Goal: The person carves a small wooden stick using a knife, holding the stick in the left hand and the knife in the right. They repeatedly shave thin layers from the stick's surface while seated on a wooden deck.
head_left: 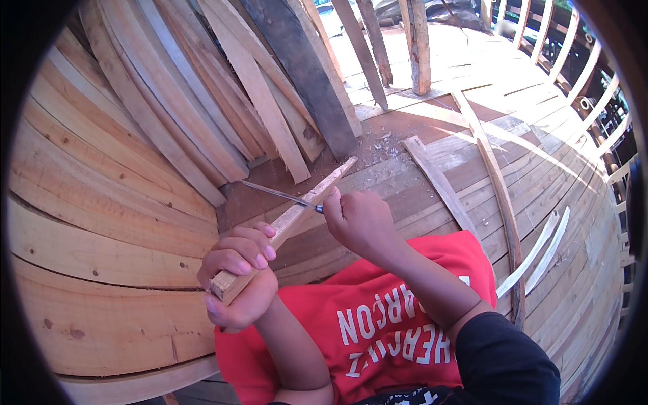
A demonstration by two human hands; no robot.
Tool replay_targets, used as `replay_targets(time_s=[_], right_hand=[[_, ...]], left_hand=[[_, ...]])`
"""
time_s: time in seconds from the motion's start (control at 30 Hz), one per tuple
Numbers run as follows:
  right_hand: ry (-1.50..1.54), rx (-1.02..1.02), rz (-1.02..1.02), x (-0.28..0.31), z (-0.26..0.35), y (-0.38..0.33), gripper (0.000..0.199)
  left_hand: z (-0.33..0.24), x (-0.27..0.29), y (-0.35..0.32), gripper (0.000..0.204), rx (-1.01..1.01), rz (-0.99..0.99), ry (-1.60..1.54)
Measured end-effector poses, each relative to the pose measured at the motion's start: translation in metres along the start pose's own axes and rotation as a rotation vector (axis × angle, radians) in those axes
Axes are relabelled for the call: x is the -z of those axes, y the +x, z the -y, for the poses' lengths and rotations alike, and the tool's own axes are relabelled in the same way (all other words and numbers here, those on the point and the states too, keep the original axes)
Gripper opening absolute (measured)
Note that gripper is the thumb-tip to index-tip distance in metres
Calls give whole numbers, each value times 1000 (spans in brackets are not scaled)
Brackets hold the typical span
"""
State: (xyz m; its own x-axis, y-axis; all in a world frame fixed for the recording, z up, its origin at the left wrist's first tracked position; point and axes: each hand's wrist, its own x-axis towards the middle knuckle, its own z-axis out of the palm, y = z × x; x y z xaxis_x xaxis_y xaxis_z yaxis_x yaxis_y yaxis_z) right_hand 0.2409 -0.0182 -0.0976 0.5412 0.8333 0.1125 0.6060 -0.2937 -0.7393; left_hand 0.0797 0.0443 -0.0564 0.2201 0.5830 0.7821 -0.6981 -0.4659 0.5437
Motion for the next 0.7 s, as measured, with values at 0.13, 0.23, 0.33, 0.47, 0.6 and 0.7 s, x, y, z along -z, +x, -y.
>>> replay_targets(time_s=[0.13, 0.23, 0.33, 0.47, 0.6, 0.7], right_hand=[[-12, -208, -86, -33, -65, 35, 55], [-18, -265, -55, -29, -80, 42, 56], [15, -123, 54, -15, -20, 18, 55], [100, -88, 7, -24, -33, 20, 54], [63, -94, -32, -26, -25, 20, 55], [-40, -65, -34, -10, -6, 6, 56]], left_hand=[[5, -2, 3, 52, -1, -75, -38], [3, -1, 4, 52, 2, -58, -45], [-2, 4, -1, 52, 1, -38, 9], [2, -1, 3, 51, 24, -47, -50], [3, 6, 1, 51, 11, -88, -59], [0, 8, 0, 51, 1, -52, -36]])
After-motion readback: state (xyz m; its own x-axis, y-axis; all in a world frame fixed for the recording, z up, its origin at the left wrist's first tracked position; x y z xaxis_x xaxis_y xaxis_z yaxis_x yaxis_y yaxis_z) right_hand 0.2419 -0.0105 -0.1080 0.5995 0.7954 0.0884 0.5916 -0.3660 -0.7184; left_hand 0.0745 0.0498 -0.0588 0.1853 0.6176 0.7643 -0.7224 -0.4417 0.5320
